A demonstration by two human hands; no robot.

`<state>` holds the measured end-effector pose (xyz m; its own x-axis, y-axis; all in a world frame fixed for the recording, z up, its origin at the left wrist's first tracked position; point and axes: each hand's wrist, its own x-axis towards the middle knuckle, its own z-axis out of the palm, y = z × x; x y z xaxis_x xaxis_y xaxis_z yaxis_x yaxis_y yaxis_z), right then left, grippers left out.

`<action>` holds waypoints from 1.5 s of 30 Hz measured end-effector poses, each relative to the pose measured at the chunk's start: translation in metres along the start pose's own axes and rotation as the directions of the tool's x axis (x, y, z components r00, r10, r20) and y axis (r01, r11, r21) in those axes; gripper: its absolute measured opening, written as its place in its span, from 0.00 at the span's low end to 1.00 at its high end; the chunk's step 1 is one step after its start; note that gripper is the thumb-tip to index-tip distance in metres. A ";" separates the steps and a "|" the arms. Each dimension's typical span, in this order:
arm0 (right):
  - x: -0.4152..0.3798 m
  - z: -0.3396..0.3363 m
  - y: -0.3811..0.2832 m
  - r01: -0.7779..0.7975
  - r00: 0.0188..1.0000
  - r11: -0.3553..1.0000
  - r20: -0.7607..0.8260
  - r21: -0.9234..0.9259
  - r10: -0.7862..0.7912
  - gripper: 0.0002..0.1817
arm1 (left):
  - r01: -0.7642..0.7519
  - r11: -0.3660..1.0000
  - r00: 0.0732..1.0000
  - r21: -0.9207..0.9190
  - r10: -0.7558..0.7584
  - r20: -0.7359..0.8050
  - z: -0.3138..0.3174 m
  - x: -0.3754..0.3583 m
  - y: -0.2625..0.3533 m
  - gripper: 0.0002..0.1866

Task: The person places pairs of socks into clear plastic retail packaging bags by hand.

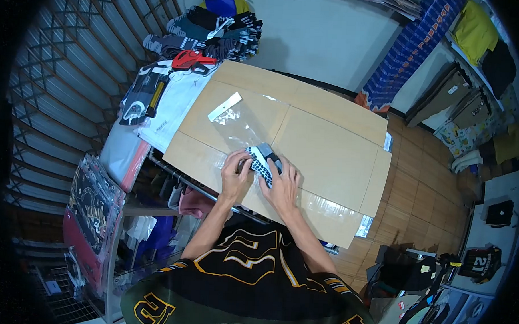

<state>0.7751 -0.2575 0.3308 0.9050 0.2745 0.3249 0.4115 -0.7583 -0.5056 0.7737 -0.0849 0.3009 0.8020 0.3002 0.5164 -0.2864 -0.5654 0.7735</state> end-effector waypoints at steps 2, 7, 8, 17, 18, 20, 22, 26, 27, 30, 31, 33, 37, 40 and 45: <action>-0.007 -0.008 -0.001 0.011 1.000 0.999 -0.005 0.030 -0.011 0.33 | 0.040 0.999 0.998 0.026 -0.039 -0.039 -0.002 -0.005 0.003 0.13; -0.034 -0.013 0.011 -0.031 0.999 0.995 -0.018 0.099 0.033 0.35 | 0.104 0.985 0.994 0.136 -0.099 -0.045 -0.008 -0.015 0.018 0.12; -0.037 -0.011 0.014 -0.031 0.999 0.995 -0.016 0.099 0.032 0.35 | 0.129 0.980 0.991 0.151 -0.124 -0.039 -0.008 -0.015 0.019 0.11; -0.027 0.008 0.010 0.026 0.999 0.996 -0.028 0.090 -0.024 0.28 | 0.149 0.987 0.989 0.067 -0.149 -0.009 -0.011 -0.013 0.007 0.07; -0.023 0.011 0.007 0.030 0.999 0.996 -0.033 0.084 -0.027 0.27 | 0.149 0.986 0.989 0.069 -0.148 -0.014 -0.011 -0.012 0.006 0.07; -0.013 0.019 0.002 0.041 0.999 0.996 -0.037 0.080 -0.038 0.27 | 0.178 0.984 0.984 0.020 -0.178 -0.023 -0.012 -0.010 0.004 0.07; -0.003 0.028 -0.004 0.025 0.998 0.990 -0.069 0.139 -0.016 0.25 | 0.184 0.983 0.983 0.013 -0.183 -0.029 -0.013 -0.007 0.001 0.08; 0.014 0.032 -0.017 0.047 0.993 0.984 -0.113 0.170 -0.028 0.26 | 0.175 0.984 0.984 0.036 -0.173 -0.048 -0.015 -0.002 0.000 0.08; 0.015 0.031 -0.019 0.048 0.991 0.986 -0.129 0.162 -0.027 0.26 | 0.175 0.984 0.983 0.040 -0.172 -0.055 -0.016 -0.001 0.000 0.08; 0.010 0.025 -0.024 0.019 0.991 0.989 -0.133 0.144 0.000 0.23 | 0.134 0.989 0.990 0.056 -0.132 -0.043 -0.018 0.000 -0.001 0.07; 0.005 0.023 -0.022 -0.019 0.992 0.992 -0.124 0.128 0.035 0.21 | 0.150 0.988 0.988 0.048 -0.148 -0.043 -0.018 -0.001 -0.001 0.07; -0.006 0.020 -0.015 0.002 0.994 0.995 -0.109 0.102 0.010 0.18 | 0.168 0.985 0.985 0.035 -0.166 -0.044 -0.017 0.000 -0.001 0.07; -0.013 0.028 -0.001 0.061 0.995 0.994 -0.083 0.085 -0.054 0.13 | 0.176 0.984 0.984 0.019 -0.175 -0.042 -0.016 -0.002 -0.001 0.07; -0.007 0.030 -0.006 0.071 0.993 0.990 -0.098 0.118 -0.059 0.11 | 0.180 0.984 0.983 0.010 -0.180 -0.040 -0.015 -0.002 -0.003 0.07; 0.005 0.042 -0.015 0.098 0.992 0.983 -0.096 0.158 -0.084 0.11 | 0.160 0.987 0.986 0.022 -0.158 -0.055 -0.017 -0.002 0.000 0.06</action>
<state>0.7779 -0.2202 0.3060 0.8528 0.2788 0.4415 0.5103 -0.6247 -0.5911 0.7635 -0.0725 0.3058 0.8069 0.4279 0.4072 -0.1431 -0.5272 0.8376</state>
